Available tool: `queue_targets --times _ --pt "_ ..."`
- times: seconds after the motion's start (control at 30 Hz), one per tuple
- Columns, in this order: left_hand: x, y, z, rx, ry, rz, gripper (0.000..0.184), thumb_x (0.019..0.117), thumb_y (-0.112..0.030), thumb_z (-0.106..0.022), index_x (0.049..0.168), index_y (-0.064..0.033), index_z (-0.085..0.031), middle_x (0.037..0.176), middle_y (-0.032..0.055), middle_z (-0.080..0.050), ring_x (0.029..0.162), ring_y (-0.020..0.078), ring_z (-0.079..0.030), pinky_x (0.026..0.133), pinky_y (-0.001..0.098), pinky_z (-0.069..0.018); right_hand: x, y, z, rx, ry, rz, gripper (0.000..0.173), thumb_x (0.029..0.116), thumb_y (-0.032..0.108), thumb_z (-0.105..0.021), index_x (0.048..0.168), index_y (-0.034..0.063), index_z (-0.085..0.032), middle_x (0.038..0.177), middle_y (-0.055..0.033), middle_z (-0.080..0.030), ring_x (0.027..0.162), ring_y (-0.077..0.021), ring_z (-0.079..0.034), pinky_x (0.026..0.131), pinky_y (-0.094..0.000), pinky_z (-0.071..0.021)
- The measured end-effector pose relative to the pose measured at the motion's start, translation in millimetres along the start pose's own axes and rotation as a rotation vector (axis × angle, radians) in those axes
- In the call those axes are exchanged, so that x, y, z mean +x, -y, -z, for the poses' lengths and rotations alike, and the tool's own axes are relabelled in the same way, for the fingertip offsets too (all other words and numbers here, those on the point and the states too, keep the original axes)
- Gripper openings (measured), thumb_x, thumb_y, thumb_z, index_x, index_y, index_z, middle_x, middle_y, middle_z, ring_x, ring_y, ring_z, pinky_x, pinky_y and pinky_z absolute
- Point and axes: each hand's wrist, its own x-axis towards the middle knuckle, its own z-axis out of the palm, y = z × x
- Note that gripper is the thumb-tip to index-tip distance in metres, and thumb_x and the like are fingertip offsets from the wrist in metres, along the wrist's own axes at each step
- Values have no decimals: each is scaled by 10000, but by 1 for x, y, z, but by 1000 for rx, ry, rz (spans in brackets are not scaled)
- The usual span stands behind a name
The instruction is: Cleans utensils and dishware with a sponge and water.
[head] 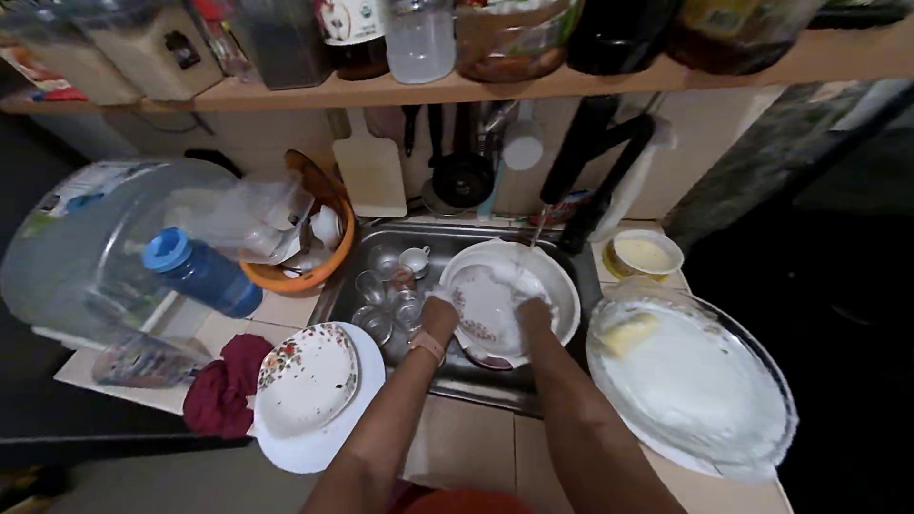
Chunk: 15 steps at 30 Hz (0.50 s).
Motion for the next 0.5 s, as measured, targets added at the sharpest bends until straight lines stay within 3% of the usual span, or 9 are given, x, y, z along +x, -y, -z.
queue_targets --times 0.17,0.33,0.5 --pt "-2 -1 6 -49 -55 -57 423 1036 -161 -550 1364 106 -542 1363 302 -577 1300 402 -564 1099 515 -438 -16 -2 -1 2 14 -60 428 1101 147 -370 1403 -128 -499 1493 -295 -490 1408 -405 -478 1144 -539 -390" --pt "-8 -10 26 -174 -63 -122 433 1032 -117 -557 1383 131 -503 1346 325 -576 1294 419 -559 1100 523 -430 -23 -4 3 0 49 24 422 1105 142 -383 1390 -143 -508 1510 -303 -469 1443 -407 -432 1183 -524 -339" --pt "-4 7 41 -371 -63 -152 504 1017 -81 -592 1450 115 -425 1383 338 -536 1292 434 -543 1094 538 -424 -39 -1 13 81 -74 70 425 1104 120 -383 1379 -188 -486 1496 -348 -454 1449 -440 -405 1195 -519 -315"
